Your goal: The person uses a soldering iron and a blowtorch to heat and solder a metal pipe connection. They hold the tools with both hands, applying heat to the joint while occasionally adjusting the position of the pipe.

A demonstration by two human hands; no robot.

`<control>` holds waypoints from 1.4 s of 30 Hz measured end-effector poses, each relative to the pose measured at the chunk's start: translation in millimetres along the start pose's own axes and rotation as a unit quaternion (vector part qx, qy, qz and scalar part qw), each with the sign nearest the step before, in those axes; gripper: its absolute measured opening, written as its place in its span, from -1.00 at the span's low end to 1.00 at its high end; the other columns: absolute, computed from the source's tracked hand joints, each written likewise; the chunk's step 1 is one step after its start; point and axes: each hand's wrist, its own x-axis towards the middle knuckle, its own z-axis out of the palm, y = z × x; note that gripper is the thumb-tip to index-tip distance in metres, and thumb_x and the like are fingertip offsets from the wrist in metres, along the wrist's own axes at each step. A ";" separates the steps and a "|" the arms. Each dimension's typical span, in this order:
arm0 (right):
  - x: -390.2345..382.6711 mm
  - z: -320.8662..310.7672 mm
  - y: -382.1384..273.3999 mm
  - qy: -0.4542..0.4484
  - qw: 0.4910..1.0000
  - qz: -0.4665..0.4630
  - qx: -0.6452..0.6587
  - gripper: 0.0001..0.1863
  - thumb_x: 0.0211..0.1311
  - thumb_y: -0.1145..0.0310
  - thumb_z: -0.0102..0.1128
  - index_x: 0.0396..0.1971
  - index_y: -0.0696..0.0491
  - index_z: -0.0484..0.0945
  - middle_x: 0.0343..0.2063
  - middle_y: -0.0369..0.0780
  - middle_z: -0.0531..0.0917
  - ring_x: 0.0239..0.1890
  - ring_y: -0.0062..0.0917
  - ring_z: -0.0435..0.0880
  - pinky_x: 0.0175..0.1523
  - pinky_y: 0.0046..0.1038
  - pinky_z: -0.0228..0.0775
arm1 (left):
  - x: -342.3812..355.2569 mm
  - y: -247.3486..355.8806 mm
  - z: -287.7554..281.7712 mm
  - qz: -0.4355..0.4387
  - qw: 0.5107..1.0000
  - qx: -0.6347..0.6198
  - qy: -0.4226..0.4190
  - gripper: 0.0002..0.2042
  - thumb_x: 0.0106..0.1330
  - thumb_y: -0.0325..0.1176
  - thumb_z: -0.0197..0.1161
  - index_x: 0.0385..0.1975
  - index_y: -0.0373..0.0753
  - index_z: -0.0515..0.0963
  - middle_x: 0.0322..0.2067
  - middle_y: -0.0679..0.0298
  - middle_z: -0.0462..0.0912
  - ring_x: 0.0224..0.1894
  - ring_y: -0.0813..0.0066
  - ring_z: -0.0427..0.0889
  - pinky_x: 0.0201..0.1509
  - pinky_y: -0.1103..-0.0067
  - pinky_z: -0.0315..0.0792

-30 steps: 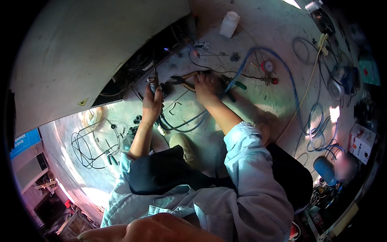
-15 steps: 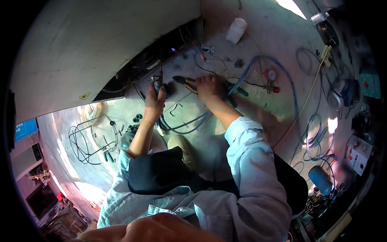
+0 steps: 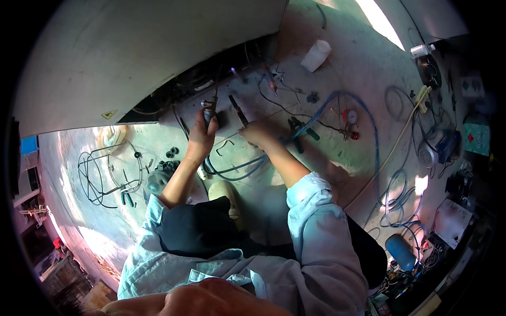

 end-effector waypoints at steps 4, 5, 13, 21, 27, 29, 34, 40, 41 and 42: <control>-3.9 2.7 4.5 -0.011 0.963 -0.070 0.259 -0.60 0.21 0.08 0.13 -0.21 0.14 0.57 -0.38 -0.19 0.65 -0.31 -0.50 0.59 -0.19 -0.41 0.38 | -1.3 6.6 2.8 0.005 1.000 -0.011 -0.007 -0.61 0.34 -0.17 0.04 0.06 -0.25 0.26 -0.43 -0.16 0.58 -0.31 -0.18 0.58 -0.29 0.20 0.42; -15.0 0.6 -13.3 0.020 0.962 -0.109 0.248 -0.62 0.21 0.10 0.13 -0.22 0.15 0.57 -0.40 -0.20 0.65 -0.35 -0.52 0.59 -0.21 -0.45 0.37 | -2.0 4.3 1.4 0.002 1.000 -0.005 -0.003 -0.61 0.35 -0.17 0.04 0.07 -0.24 0.26 -0.44 -0.14 0.58 -0.32 -0.17 0.58 -0.29 0.21 0.41; -31.4 -44.6 -43.5 0.001 0.964 -0.050 0.262 -0.79 0.28 0.26 0.07 -0.23 0.08 0.49 -0.37 -0.29 0.60 -0.48 -0.67 0.58 -0.44 -0.62 0.43 | -1.6 7.8 0.0 0.018 1.000 -0.014 0.005 -0.63 0.33 -0.20 0.04 0.05 -0.25 0.26 -0.49 -0.14 0.58 -0.36 -0.20 0.57 -0.33 0.16 0.40; -19.2 -56.6 -49.5 0.025 0.992 -0.069 0.098 -0.79 0.24 0.24 0.07 -0.38 0.10 0.51 -0.53 -0.31 0.55 -0.52 -0.63 0.52 -0.40 -0.55 0.37 | -2.0 7.2 0.6 -0.001 1.000 -0.023 0.001 -0.62 0.31 -0.23 0.05 0.05 -0.27 0.26 -0.51 -0.15 0.57 -0.37 -0.19 0.57 -0.34 0.17 0.39; 11.4 -56.2 -32.4 0.117 0.988 -0.103 -0.024 -0.70 0.17 0.16 0.11 -0.46 0.13 0.51 -0.62 -0.27 0.53 -0.50 -0.50 0.53 -0.32 -0.40 0.35 | -1.6 9.3 1.4 0.010 0.999 -0.041 0.002 -0.60 0.30 -0.24 0.06 0.06 -0.28 0.26 -0.52 -0.14 0.56 -0.39 -0.18 0.57 -0.35 0.19 0.39; 5.8 -58.2 -40.2 0.133 0.983 -0.109 -0.064 -0.66 0.16 0.12 0.11 -0.48 0.14 0.52 -0.62 -0.23 0.54 -0.48 -0.46 0.55 -0.32 -0.37 0.33 | -1.4 8.2 0.5 0.006 0.999 -0.039 0.003 -0.60 0.30 -0.24 0.06 0.07 -0.29 0.26 -0.52 -0.14 0.56 -0.39 -0.18 0.57 -0.34 0.19 0.39; 3.4 -63.7 -43.4 0.133 0.980 -0.114 -0.095 -0.52 0.16 0.03 0.07 -0.35 0.25 0.55 -0.39 0.07 0.59 -0.22 -0.14 0.58 -0.10 -0.24 0.38 | 0.3 5.2 2.2 0.015 0.999 -0.033 0.011 -0.59 0.30 -0.23 0.06 0.08 -0.30 0.26 -0.53 -0.14 0.56 -0.38 -0.18 0.57 -0.34 0.19 0.39; 0.1 -68.5 -50.4 0.109 0.983 -0.090 -0.119 -0.44 0.16 -0.01 0.04 -0.26 0.31 0.56 -0.28 0.19 0.60 -0.09 0.01 0.58 0.02 -0.20 0.41 | 0.5 7.5 0.9 0.012 1.000 -0.028 0.004 -0.58 0.31 -0.22 0.06 0.08 -0.31 0.25 -0.53 -0.15 0.56 -0.39 -0.18 0.57 -0.33 0.18 0.39; -1.7 -68.3 -52.9 0.108 0.982 -0.089 -0.122 -0.44 0.16 -0.01 0.04 -0.26 0.31 0.57 -0.28 0.18 0.60 -0.09 0.01 0.58 0.02 -0.19 0.40 | 0.4 6.7 0.8 0.011 1.000 -0.025 0.004 -0.58 0.31 -0.22 0.06 0.09 -0.31 0.25 -0.53 -0.15 0.56 -0.39 -0.18 0.57 -0.33 0.18 0.39; 0.4 -67.0 -52.2 0.108 0.982 -0.090 -0.124 -0.44 0.17 -0.01 0.04 -0.26 0.30 0.57 -0.28 0.18 0.60 -0.09 0.00 0.58 0.02 -0.19 0.40 | 0.4 5.7 0.8 0.010 1.000 -0.022 0.004 -0.57 0.31 -0.22 0.06 0.09 -0.31 0.25 -0.53 -0.15 0.56 -0.39 -0.18 0.57 -0.33 0.18 0.39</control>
